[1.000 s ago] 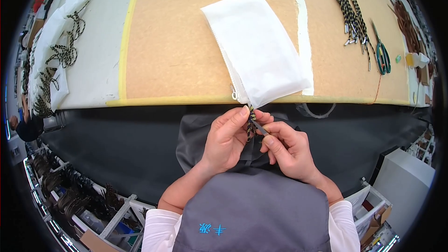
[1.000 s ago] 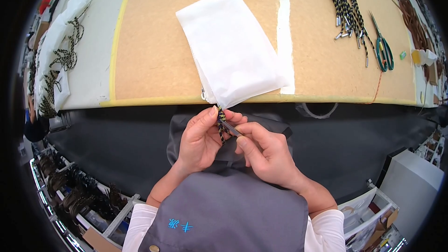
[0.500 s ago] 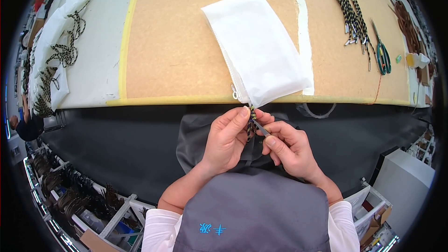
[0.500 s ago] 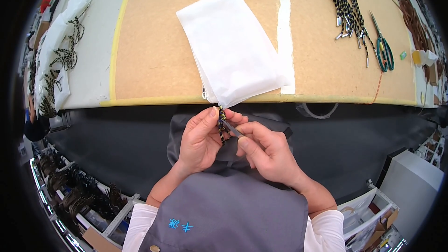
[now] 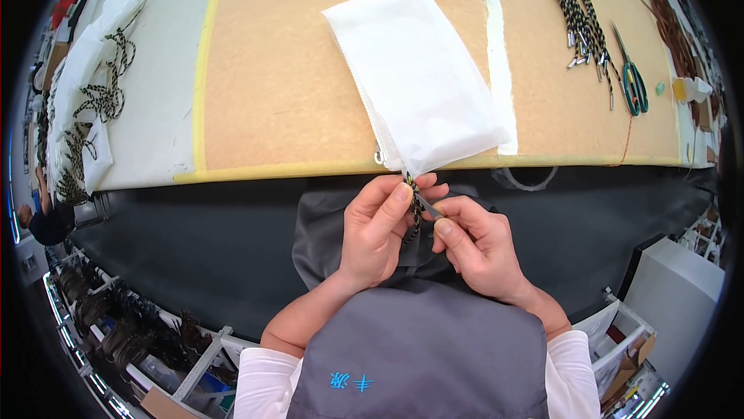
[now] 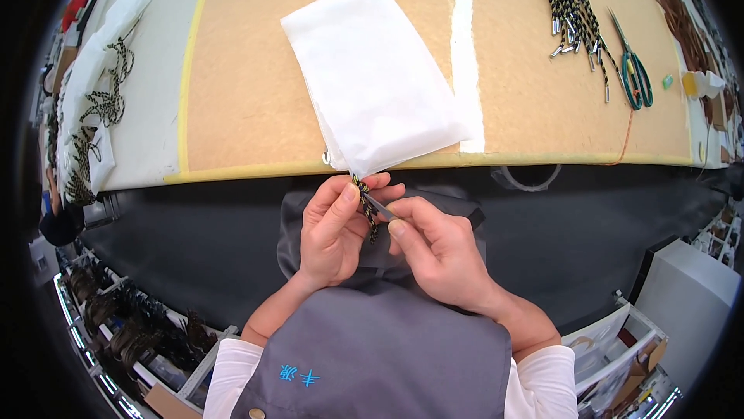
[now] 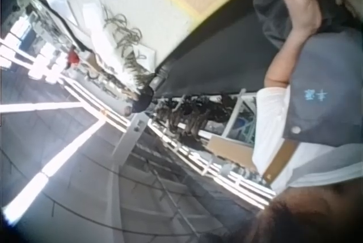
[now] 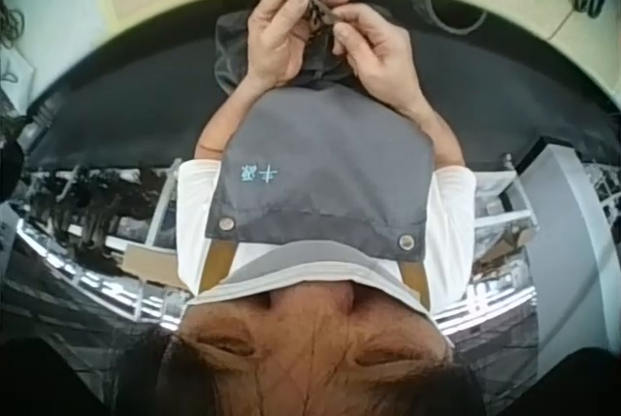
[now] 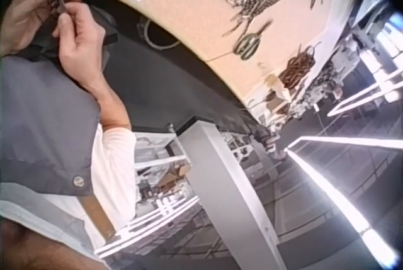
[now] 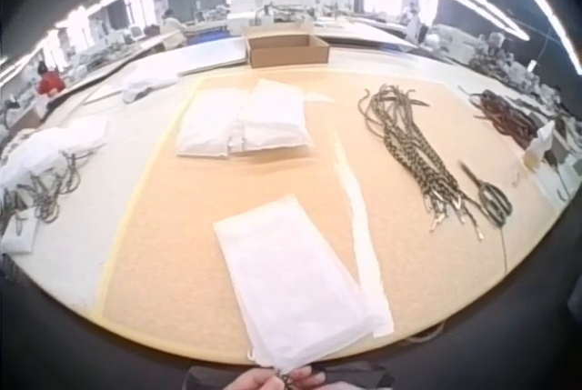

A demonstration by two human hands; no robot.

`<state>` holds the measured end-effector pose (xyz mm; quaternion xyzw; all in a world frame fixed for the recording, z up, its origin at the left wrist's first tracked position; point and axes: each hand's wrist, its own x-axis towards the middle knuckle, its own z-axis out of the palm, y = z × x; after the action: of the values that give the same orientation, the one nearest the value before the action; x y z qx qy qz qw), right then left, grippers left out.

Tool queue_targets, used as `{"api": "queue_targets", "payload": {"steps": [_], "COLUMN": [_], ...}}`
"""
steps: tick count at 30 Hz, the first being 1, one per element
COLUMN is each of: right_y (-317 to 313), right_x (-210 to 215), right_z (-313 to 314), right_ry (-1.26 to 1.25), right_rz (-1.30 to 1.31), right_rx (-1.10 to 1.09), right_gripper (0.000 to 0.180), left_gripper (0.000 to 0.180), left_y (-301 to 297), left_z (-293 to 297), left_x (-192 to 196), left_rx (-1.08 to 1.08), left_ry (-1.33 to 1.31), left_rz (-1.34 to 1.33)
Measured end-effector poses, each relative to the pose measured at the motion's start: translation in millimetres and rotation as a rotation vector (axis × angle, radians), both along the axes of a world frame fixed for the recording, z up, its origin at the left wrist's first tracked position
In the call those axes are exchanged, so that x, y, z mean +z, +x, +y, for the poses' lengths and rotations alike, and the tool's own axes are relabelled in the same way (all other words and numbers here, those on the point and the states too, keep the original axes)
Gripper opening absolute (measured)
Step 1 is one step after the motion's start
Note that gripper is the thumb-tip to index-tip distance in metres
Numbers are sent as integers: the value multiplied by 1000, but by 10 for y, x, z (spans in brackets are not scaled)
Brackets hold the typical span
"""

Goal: Attaching decorative cords to white pouches in a workshop environment.

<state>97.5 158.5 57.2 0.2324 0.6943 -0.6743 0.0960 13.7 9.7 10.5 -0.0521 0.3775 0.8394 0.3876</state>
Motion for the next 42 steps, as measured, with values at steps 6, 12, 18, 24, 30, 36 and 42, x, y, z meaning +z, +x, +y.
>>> {"api": "queue_targets", "payload": {"steps": [6,12,18,24,30,36,42], "right_y": [-87,-70,-85,-93,-171,-152,-220], "right_x": [-228,-221,-237,-131,-51,-52,-35], "right_z": [218,33,-20,214,131,72,266], "right_ry": [-1112,-810,620,-521,-168,312,-409], "right_rz": [-230,-74,550,50,210,301,42], "right_rx": [-57,-93,61,10,33,51,7], "right_gripper": [20,17,16,19,20,15,19], "left_gripper": [18,19,22,27,42,32,33], "left_y": [-48,-81,-45,-215,-307,-249,-261], "left_z": [2,-6,16,-6,-1,16,28], "left_x": [5,-10,-53,17,63,-59,-31], "left_rx": [3,-5,25,-141,-234,-187,-165], "left_ry": [95,45,14,137,184,139,-28], "left_rz": [-25,24,210,143,-7,99,323]}}
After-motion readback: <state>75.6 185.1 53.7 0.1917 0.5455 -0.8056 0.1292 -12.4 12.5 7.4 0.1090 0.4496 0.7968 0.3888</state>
